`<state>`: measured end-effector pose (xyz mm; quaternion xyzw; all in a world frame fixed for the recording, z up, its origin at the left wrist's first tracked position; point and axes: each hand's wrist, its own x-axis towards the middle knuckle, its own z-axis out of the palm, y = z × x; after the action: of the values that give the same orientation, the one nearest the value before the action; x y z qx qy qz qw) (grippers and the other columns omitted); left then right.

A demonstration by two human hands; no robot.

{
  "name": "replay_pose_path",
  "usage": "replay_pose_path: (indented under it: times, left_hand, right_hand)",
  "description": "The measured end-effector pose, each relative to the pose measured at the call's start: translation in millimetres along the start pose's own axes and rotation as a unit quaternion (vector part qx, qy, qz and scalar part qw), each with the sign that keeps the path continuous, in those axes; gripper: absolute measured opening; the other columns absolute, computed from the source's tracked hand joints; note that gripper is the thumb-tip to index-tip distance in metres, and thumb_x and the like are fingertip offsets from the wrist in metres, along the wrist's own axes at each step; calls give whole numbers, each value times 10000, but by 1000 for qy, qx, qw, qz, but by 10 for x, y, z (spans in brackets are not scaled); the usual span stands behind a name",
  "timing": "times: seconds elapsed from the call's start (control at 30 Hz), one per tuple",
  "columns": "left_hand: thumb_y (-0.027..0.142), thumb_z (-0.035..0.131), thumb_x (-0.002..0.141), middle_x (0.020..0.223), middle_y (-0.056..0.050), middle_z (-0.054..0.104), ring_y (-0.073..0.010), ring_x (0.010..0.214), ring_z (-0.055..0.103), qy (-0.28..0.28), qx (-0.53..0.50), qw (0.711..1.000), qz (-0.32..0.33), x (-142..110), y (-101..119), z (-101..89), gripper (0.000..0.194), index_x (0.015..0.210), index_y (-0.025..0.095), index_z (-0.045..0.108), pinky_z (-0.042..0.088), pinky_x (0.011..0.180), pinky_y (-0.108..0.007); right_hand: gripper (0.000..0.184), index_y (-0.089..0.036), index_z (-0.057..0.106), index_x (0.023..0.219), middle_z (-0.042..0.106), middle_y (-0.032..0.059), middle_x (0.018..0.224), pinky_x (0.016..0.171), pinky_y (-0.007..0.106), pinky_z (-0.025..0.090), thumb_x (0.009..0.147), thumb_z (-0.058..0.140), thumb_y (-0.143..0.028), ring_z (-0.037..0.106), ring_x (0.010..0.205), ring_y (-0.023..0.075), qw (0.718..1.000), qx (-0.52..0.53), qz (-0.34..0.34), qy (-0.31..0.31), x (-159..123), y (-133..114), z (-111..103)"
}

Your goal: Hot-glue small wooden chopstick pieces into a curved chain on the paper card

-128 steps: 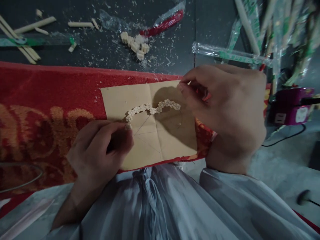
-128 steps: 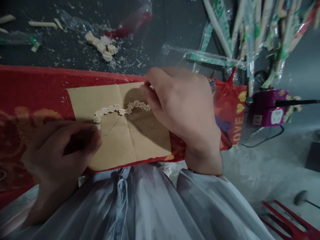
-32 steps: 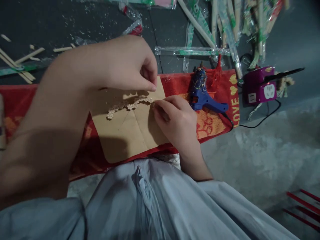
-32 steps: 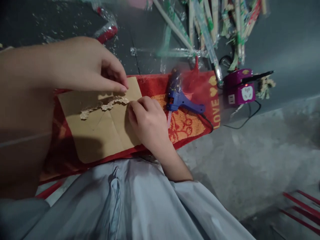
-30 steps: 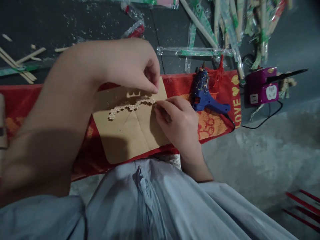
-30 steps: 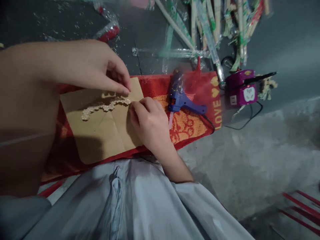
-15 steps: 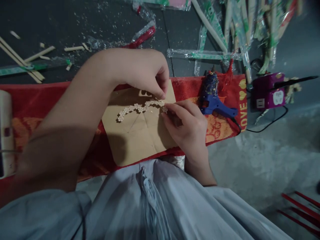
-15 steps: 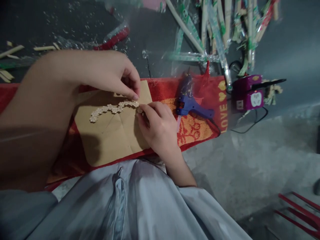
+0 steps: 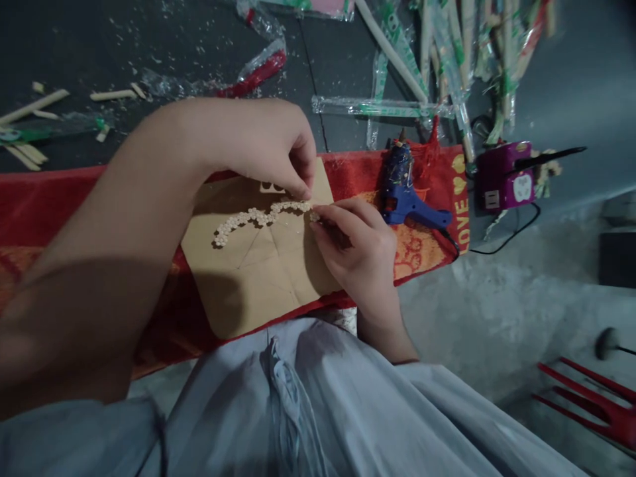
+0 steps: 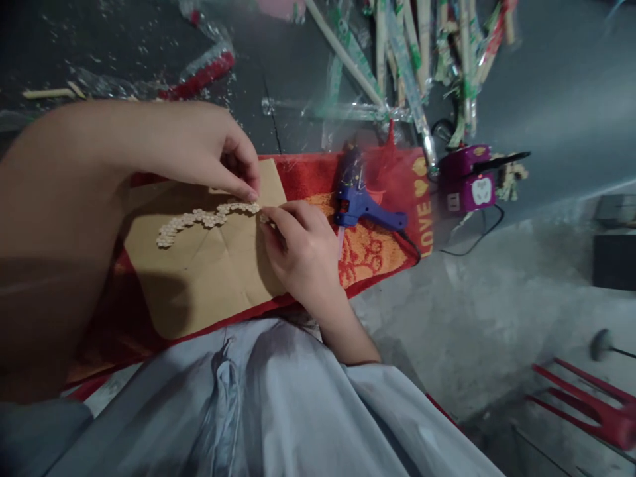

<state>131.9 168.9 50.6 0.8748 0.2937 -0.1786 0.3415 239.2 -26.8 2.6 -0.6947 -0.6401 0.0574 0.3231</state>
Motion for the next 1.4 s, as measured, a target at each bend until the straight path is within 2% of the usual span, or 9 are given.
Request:
replay_pose_path:
  times: [0.13, 0.27, 0.43, 0.63, 0.8, 0.97, 1.03, 1.23, 1.4]
  left_hand:
    - [390, 622, 948, 729, 48, 766, -93, 678, 735, -5, 11, 997, 76, 100, -165, 60, 348, 897, 72, 755, 629, 877, -387]
    - [359, 783, 867, 678, 64, 757, -114, 688, 724, -7, 16, 1000, 15, 180, -274, 93, 199, 872, 160, 780, 634, 911, -401]
    - [498, 723, 884, 810, 37, 804, -121, 877, 759, 13, 2, 990, 138, 204, -300, 95, 329, 814, 179, 772, 590, 985, -332]
    - [406, 667, 892, 633, 68, 697, -200, 884, 796, -6, -17, 1000, 8, 144, -174, 87, 349, 808, 77, 752, 580, 975, -560]
    - [439, 530, 986, 723, 29, 748, -200, 961, 799, -5, -78, 997, -25, 164, -182, 79, 459, 780, 83, 734, 575, 1013, -532]
    - [490, 658, 877, 678, 60, 727, -115, 698, 752, -5, 18, 998, 55, 194, -283, 105, 426, 876, 79, 770, 628, 874, -434]
    - [486, 646, 877, 648, 72, 699, -97, 648, 719, -7, 35, 998, 49, 178, -284, 107, 424, 920, 89, 786, 627, 840, -422]
    - [473, 742, 821, 707, 56, 720, -158, 774, 733, -35, 2, 999, -1, 102, -187, 40, 307, 961, 221, 850, 576, 954, -387]
    - [481, 729, 815, 739, 59, 695, -200, 909, 733, -53, 9, 999, -5, 113, -175, 16, 352, 982, 188, 829, 530, 1016, -406]
  right_hand:
    - [192, -185, 816, 1050, 784, 82, 975, 775, 299, 600, 1010, 632, -224, 733, 867, 177, 1000, -1, 2, 8, 2, 5, 22]
    - [190, -207, 810, 1054, 785, 84, 998, 823, 323, 606, 1019, 627, -247, 735, 905, 191, 1000, -3, 11, 7, 0, 14, 47]
    - [175, -229, 802, 1049, 802, 65, 995, 821, 318, 622, 1021, 629, -241, 748, 895, 186, 1000, -21, 1, 19, 4, 11, 71]
    - [135, -191, 762, 1046, 802, 51, 941, 776, 295, 599, 995, 639, -169, 734, 841, 171, 999, 3, -13, 35, 12, 0, 78]
    - [68, -183, 752, 996, 781, 52, 919, 756, 294, 569, 981, 690, -206, 707, 826, 170, 1000, 5, 11, 22, 22, -2, 55]
    - [107, -174, 767, 961, 758, 59, 911, 719, 294, 539, 993, 697, -249, 681, 802, 167, 1000, 11, 23, 16, 27, -4, 46]
    - [106, -169, 772, 964, 754, 61, 915, 722, 292, 534, 992, 701, -242, 676, 805, 166, 999, 16, 25, 21, 24, -2, 52]
    - [130, -169, 774, 955, 737, 55, 891, 725, 293, 531, 996, 707, -272, 663, 793, 163, 999, 32, 19, 34, 16, 20, 84]
    - [121, -185, 769, 955, 744, 47, 894, 747, 302, 542, 992, 708, -283, 669, 818, 169, 998, 38, 19, 46, 1, 40, 120]
